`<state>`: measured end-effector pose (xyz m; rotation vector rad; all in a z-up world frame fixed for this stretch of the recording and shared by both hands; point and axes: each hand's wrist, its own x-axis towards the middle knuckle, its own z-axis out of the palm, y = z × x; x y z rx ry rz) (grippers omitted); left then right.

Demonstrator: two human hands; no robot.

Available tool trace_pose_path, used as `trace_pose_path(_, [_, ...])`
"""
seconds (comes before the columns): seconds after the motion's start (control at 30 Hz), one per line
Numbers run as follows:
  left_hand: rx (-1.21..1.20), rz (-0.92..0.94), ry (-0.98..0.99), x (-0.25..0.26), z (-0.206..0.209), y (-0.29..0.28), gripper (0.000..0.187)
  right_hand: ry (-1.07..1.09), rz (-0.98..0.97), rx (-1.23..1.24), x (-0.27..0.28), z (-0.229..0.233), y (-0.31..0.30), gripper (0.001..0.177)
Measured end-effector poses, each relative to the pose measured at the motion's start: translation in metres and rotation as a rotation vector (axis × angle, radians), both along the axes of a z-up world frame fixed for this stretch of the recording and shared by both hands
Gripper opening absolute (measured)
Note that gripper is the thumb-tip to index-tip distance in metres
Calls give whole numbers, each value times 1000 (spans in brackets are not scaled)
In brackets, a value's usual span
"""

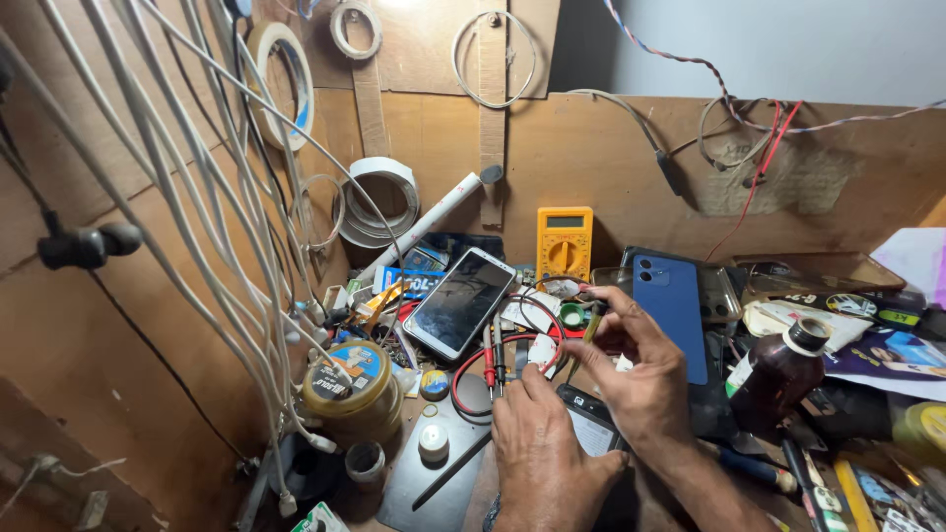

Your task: The person uses a small screwdriver to work on a disassembled smartphone placed on a cluttered workbench. They repeatedly probe and adjust internal components of the phone while holding it steady with the other hand.

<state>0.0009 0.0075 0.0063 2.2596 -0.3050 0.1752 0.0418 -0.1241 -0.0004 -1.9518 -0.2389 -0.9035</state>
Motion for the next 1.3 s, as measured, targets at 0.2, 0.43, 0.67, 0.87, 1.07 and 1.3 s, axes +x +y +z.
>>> trace_pose_path(0.2, [12,-15,-1,1,0,0,108,-24,251,229,3,-5,-2,56])
trace_pose_path(0.43, [9,-12,-29,1,-1,-2,107,-20,112,34,-1,2,-1,67])
trace_pose_path(0.67, [31,-4,-15,0,-2,-2,100,7,167,151,-1,1,2,59])
trace_pose_path(0.87, [19,10,-80,0,-2,-2,98,117,182,159,-4,10,5,61])
trace_pose_path(1.07, [14,35,-137,0,-8,-5,96,-40,90,32,-4,4,9,58])
trace_pose_path(1.3, [-20,29,-215,-3,-16,-4,85,-20,190,122,-8,0,9,55])
